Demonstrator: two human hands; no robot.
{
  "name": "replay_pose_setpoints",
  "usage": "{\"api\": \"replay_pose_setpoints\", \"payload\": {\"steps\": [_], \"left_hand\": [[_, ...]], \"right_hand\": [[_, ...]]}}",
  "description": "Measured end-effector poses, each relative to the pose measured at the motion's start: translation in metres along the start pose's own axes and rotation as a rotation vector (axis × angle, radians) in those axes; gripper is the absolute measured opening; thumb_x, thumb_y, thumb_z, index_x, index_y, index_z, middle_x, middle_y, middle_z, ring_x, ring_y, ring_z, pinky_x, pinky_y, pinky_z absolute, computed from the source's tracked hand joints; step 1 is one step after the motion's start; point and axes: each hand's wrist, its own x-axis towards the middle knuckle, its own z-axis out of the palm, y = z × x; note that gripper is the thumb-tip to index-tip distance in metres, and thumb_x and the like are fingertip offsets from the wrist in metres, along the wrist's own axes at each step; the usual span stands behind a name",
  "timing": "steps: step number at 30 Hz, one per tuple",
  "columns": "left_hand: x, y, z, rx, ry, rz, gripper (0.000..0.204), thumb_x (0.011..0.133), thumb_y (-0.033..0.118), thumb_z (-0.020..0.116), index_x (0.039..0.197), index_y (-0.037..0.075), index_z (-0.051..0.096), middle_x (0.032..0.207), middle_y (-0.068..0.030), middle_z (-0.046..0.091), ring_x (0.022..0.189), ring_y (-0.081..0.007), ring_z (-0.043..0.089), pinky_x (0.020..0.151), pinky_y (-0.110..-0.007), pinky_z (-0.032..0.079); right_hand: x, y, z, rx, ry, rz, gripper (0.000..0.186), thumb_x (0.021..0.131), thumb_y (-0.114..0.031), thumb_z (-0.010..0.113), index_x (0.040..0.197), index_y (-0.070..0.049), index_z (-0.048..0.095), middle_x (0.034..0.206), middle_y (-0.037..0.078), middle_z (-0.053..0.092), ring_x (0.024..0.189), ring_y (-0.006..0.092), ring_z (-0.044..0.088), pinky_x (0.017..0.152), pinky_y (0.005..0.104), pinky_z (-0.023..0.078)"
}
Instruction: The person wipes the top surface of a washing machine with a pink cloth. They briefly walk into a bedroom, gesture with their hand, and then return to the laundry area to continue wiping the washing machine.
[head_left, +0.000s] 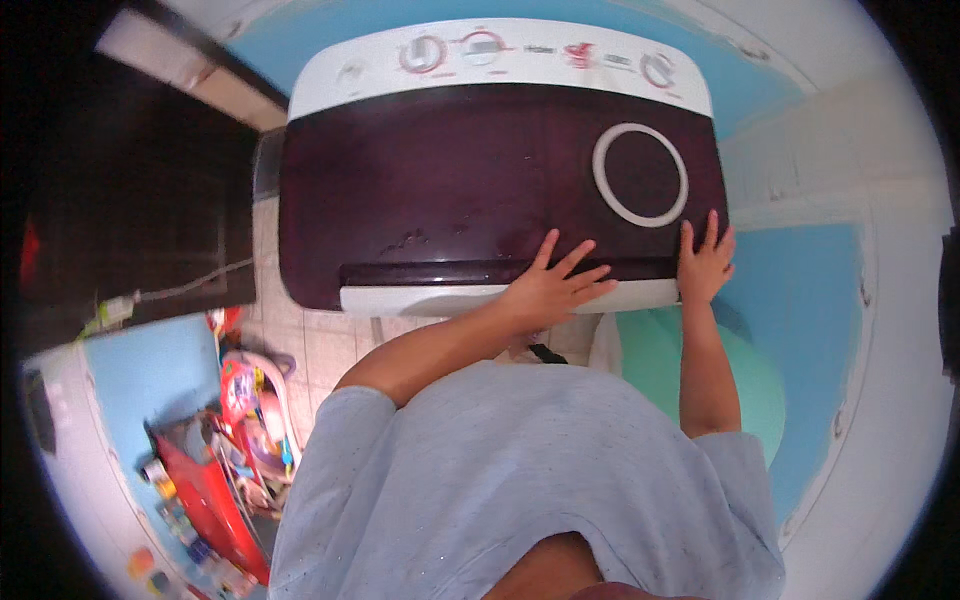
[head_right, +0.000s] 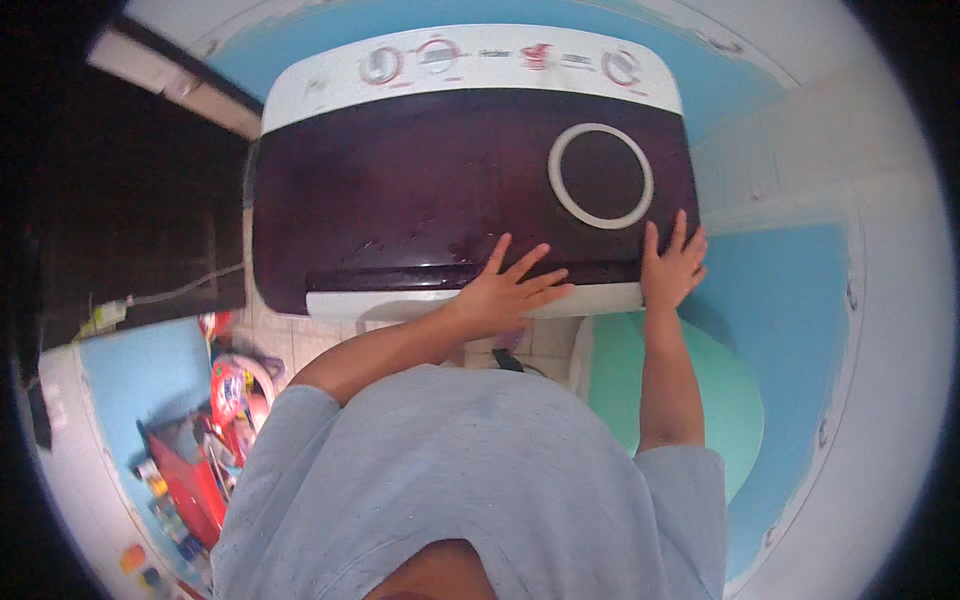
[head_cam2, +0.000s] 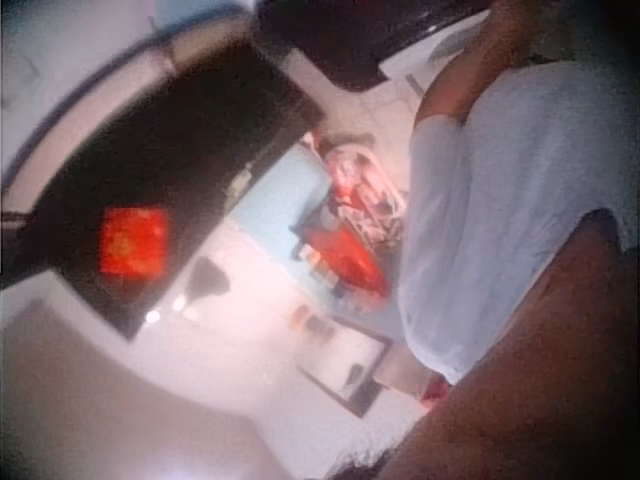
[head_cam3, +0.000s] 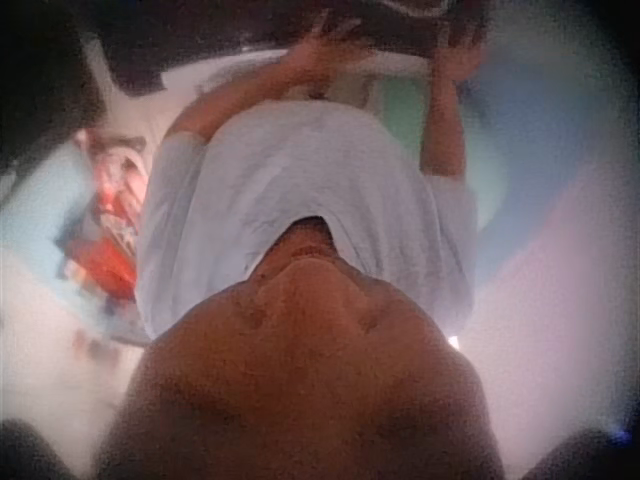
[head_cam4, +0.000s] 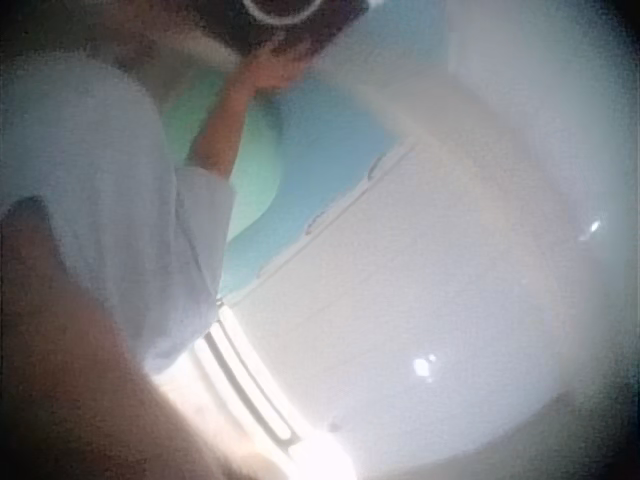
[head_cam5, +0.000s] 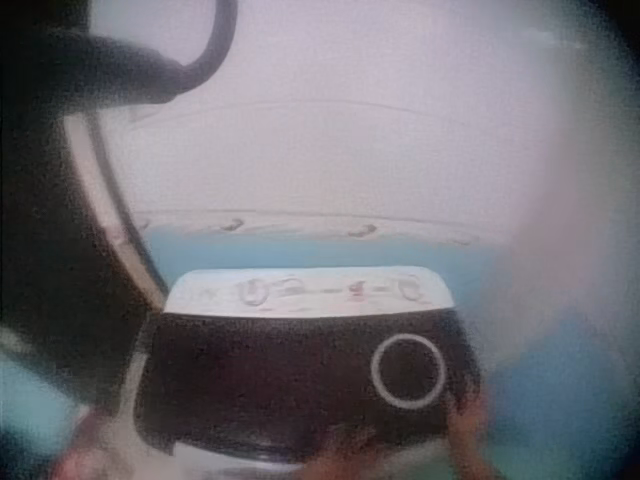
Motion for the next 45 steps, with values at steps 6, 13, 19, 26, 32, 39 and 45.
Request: {"api": "replay_pose_setpoints", "payload": {"steps": [6, 13, 19, 26, 32, 39, 45], "left_hand": [[-0.003, 0.003, 0.017, -0.081, 0.09, -0.023, 0.079, 0.092, 0.048, 0.061, 0.16, 0.023, 0.03, 0.161, 0.0032, 0.039, 0.156, -0.0342, 0.013, 0.116, -0.077, 0.003], [0.001, 0.003, 0.024, -0.114, 0.135, -0.04, 0.067, 0.096, 0.036, 0.055, 0.158, 0.023, 0.033, 0.161, 0.0025, 0.039, 0.157, -0.0329, 0.012, 0.117, -0.077, -0.003], [0.003, 0.007, 0.029, -0.104, 0.163, -0.056, 0.055, 0.1, 0.023, 0.045, 0.155, 0.025, 0.039, 0.159, 0.0037, 0.043, 0.156, -0.0321, 0.017, 0.118, -0.077, 0.0], [0.008, 0.01, 0.038, -0.113, 0.272, -0.081, 0.049, 0.101, 0.028, 0.044, 0.15, 0.025, 0.046, 0.153, 0.0042, 0.049, 0.154, -0.033, 0.021, 0.118, -0.077, 0.002], [0.009, 0.01, 0.037, -0.137, 0.231, -0.074, 0.05, 0.102, 0.029, 0.043, 0.151, 0.025, 0.045, 0.155, 0.0033, 0.048, 0.154, -0.034, 0.021, 0.118, -0.077, 0.002], [0.006, 0.011, 0.03, -0.144, 0.197, -0.09, 0.052, 0.101, 0.03, 0.046, 0.153, 0.025, 0.042, 0.158, 0.0032, 0.043, 0.155, -0.0328, 0.017, 0.118, -0.076, 0.001], [0.002, 0.007, 0.018, -0.108, 0.076, -0.064, 0.058, 0.102, 0.037, 0.047, 0.158, 0.027, 0.034, 0.162, 0.0054, 0.036, 0.157, -0.0304, 0.011, 0.119, -0.075, -0.001]], "right_hand": [[0.005, 0.006, -0.001, 0.008, -0.039, -0.046, 0.069, 0.098, -0.067, 0.047, 0.155, -0.028, 0.042, 0.16, 0.02, 0.034, 0.147, 0.0359, 0.034, 0.116, 0.0568, 0.029], [0.014, 0.011, 0.001, 0.109, -0.055, -0.102, 0.071, 0.099, -0.068, 0.044, 0.154, -0.025, 0.044, 0.159, 0.025, 0.032, 0.145, 0.041, 0.035, 0.116, 0.0512, 0.032], [0.022, 0.016, 0.0, 0.067, -0.138, -0.097, 0.075, 0.099, -0.069, 0.041, 0.156, -0.02, 0.041, 0.159, 0.026, 0.032, 0.145, 0.042, 0.035, 0.117, 0.0489, 0.032], [0.027, 0.024, 0.003, 0.122, -0.139, -0.094, 0.076, 0.098, -0.069, 0.042, 0.157, -0.021, 0.04, 0.158, 0.027, 0.033, 0.145, 0.0428, 0.035, 0.117, 0.049, 0.032], [0.029, 0.028, 0.007, 0.065, -0.116, -0.102, 0.074, 0.099, -0.066, 0.043, 0.156, -0.019, 0.042, 0.156, 0.026, 0.036, 0.141, 0.0425, 0.039, 0.116, 0.0476, 0.033], [0.022, 0.018, -0.004, 0.126, -0.157, -0.129, 0.075, 0.099, -0.067, 0.042, 0.155, -0.016, 0.043, 0.154, 0.026, 0.039, 0.139, 0.0425, 0.042, 0.115, 0.0478, 0.033], [0.018, 0.008, -0.009, 0.138, -0.143, -0.135, 0.076, 0.099, -0.068, 0.042, 0.155, -0.016, 0.043, 0.155, 0.026, 0.038, 0.141, 0.041, 0.041, 0.116, 0.0478, 0.033]]}}
